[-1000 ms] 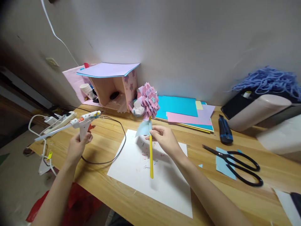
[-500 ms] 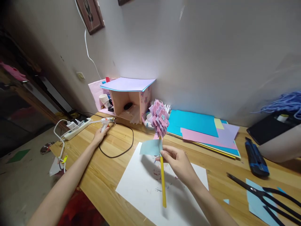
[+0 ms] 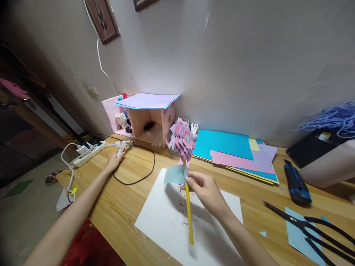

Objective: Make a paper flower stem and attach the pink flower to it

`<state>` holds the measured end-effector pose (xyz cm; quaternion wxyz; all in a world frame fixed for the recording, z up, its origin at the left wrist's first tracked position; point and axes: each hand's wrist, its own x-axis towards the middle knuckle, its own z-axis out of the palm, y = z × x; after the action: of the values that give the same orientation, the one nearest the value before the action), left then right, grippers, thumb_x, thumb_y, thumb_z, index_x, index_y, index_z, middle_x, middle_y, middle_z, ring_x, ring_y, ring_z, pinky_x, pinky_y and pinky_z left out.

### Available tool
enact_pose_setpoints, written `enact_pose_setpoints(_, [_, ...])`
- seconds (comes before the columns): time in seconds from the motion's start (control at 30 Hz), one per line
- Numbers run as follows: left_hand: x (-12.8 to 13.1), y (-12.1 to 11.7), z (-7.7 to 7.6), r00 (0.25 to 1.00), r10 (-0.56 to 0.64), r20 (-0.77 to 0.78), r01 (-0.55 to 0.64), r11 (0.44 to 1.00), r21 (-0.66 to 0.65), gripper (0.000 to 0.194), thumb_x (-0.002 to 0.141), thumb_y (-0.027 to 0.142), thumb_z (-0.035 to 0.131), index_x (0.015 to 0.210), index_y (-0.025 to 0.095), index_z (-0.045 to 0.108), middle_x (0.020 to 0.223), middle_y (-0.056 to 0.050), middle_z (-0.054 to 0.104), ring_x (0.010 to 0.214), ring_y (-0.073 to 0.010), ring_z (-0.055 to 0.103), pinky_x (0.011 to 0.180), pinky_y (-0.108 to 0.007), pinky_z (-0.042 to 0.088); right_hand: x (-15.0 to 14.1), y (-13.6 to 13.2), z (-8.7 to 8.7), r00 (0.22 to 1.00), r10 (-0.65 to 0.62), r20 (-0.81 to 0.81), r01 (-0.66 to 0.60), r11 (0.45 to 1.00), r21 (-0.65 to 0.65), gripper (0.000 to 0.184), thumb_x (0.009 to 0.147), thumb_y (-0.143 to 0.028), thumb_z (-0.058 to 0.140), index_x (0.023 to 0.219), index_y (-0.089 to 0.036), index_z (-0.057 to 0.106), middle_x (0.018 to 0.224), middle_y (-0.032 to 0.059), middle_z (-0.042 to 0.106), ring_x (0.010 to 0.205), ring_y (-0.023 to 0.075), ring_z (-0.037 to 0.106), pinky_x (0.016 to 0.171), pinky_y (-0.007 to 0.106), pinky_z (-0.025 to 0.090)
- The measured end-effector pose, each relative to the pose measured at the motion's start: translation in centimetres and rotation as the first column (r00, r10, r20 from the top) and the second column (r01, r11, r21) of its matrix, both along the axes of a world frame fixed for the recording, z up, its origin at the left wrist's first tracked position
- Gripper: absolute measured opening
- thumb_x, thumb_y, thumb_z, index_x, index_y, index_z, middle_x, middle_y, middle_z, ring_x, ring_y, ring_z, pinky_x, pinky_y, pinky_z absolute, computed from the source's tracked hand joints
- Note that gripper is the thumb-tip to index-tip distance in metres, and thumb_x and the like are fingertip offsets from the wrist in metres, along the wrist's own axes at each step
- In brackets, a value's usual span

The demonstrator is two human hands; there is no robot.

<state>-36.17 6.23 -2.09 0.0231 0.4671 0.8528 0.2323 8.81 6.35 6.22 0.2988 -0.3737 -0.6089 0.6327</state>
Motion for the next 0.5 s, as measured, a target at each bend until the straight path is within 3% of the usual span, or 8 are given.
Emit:
enact_pose_setpoints(0.17, [-0.2,-0.7,0.0,0.998,-0.062,-0.025,0.062,0.998,-0.025,0.043,0.079,0.054,0.039,0.084,0.017,0.061,0.087,-0.011,0.065,0.088,-0.0286,0.057,0.077,-0.037,0.042,0.1,-0.1,0.2,1.0,0.006,0.002,-0.006,1.0,0.024,0.04,0.082,-0.042,0.056,0.112,-0.017,0.063,0.104,0.0103,0.066,0.081,0.0224,0.067,0.079,0.037,0.054])
enact_pose_setpoints(0.5, [-0.2,-3.5,0.2,0.997,-0.074,-0.005,0.074,0.997,0.003,0.042,0.078,0.054,0.04,0.08,0.016,0.058,0.083,-0.01,0.064,0.083,-0.0268,0.057,0.074,-0.036,0.042,0.1,-0.2,0.1,1.0,0.007,0.002,-0.007,0.999,0.033,0.04,0.082,-0.042,0.055,0.112,-0.016,0.063,0.103,0.0104,0.066,0.08,0.0215,0.067,0.078,0.036,0.054])
